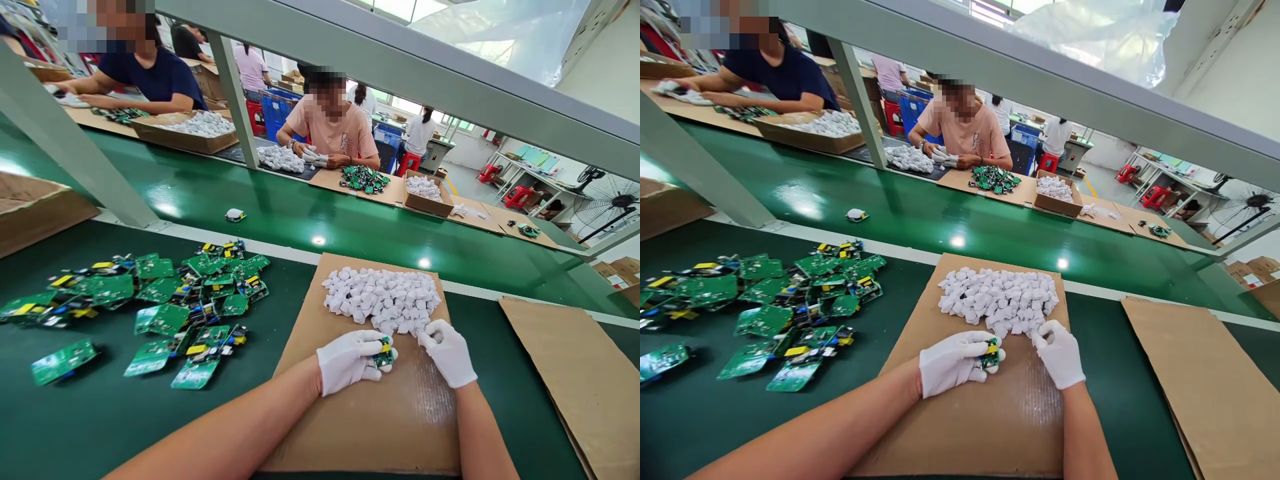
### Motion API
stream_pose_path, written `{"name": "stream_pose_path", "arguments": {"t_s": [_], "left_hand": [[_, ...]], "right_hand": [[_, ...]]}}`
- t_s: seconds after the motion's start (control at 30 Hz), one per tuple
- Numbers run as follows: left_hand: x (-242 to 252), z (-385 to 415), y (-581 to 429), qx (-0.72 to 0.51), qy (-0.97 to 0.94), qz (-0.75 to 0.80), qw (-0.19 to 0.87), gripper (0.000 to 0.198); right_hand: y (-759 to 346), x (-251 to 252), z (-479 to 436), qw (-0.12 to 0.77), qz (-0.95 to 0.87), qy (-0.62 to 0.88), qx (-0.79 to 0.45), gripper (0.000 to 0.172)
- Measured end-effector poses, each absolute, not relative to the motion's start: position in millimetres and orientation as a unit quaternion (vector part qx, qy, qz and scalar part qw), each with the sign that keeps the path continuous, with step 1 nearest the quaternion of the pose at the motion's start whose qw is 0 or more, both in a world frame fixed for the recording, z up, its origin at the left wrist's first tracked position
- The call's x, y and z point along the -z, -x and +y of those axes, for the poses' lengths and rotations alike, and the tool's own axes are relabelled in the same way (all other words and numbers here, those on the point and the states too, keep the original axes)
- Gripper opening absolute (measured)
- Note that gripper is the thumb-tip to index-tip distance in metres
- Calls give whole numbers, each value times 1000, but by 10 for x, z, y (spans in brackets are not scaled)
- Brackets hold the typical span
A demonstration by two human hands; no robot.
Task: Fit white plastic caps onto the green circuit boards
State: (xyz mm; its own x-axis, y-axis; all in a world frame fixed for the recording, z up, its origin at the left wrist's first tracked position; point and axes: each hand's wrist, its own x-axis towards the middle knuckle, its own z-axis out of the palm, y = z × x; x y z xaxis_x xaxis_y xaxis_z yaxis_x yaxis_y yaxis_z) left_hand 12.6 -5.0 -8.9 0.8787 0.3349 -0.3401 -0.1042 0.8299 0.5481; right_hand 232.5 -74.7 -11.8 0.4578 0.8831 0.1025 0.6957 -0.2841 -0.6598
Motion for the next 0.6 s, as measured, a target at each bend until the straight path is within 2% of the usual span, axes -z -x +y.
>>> {"name": "stream_pose_path", "arguments": {"t_s": [0.23, 0.4, 0.6], "left_hand": [[63, -56, -123, -119, -273, 220, 929, 27], [60, -56, -121, -120, -272, 219, 929, 26], [68, -53, -123, -118, -269, 219, 930, 28]], "right_hand": [[-2330, 149, -679, 390, -452, 785, -167, 20], [-2335, 99, -657, 441, -418, 758, -237, 25], [-2384, 58, -701, 445, -409, 755, -253, 27]]}}
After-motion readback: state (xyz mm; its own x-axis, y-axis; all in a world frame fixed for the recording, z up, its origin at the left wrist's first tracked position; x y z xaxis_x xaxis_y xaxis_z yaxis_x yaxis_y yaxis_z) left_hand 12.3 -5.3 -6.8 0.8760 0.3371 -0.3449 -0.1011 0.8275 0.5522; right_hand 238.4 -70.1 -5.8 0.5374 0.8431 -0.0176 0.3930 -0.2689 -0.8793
